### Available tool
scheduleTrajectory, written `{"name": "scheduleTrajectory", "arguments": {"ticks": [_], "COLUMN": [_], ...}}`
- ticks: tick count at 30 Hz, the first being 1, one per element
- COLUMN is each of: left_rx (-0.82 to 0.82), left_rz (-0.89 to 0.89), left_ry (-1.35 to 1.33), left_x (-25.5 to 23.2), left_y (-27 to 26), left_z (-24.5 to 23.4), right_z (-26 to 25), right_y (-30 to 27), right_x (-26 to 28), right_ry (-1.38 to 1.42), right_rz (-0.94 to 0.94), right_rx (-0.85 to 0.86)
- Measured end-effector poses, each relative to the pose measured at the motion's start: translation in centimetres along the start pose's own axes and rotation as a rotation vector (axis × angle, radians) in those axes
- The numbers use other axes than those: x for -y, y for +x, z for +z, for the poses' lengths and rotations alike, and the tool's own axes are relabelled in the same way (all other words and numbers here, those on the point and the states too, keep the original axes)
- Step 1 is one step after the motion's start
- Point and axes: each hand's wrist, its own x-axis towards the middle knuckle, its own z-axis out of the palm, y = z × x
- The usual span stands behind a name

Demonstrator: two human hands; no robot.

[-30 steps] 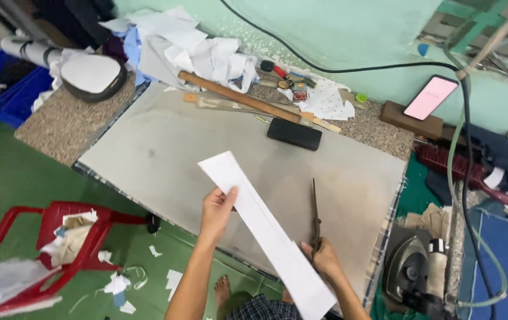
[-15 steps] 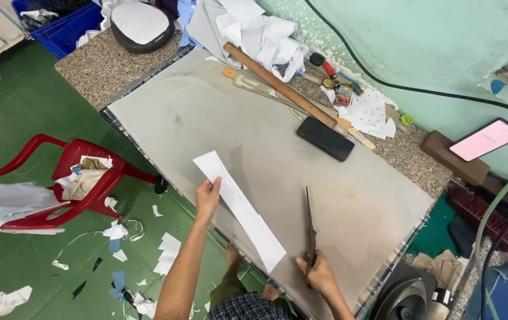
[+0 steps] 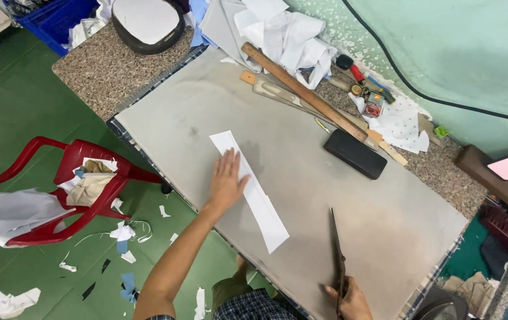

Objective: The person uses a ruler and pencil to draw straight lines on a large sheet of white paper. Then, using a pair of scissors, they cut along the drawn lines to separate the paper into several smaller rectangular pieces.

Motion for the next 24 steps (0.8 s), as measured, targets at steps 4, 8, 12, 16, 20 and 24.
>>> {"name": "scheduleTrajectory", "arguments": {"ticks": [4,8,12,16,20,24], "left_rx": [0.224,0.234,-0.102,-0.217,-0.160,-0.220], "left_rz": [-0.033,-0.174,-0.194,-0.247,-0.310,-0.302], "left_ry": [0.090,0.090,0.069,0.015,-0.046,-0.086], "left_x": [-4.8,-8.6,-11.8,-14.4,-15.9,-15.5], "left_y": [-4.8,-10.2,-15.0,-17.4,-19.3,-20.1], "left_z": [-0.3,-0.2,0.8,0.7,1.4,3.3], "right_z": [-0.3,-0.6,-0.8,-1.1,-3.0,-2.8], "right_y": [-0.2,-0.4,-3.3,-3.1,-5.0,3.3], "right_x": [0.5,0.1,1.8,1.3,5.4,8.1], "right_ry": [-0.061,-0.075,0.063,-0.079,0.087,-0.173], "right_rz": [0.047,-0.079,-0.102,-0.199,-0.272,-0.669], "right_rx": [0.042,-0.004,0.004,0.026,0.220,0.051]}}
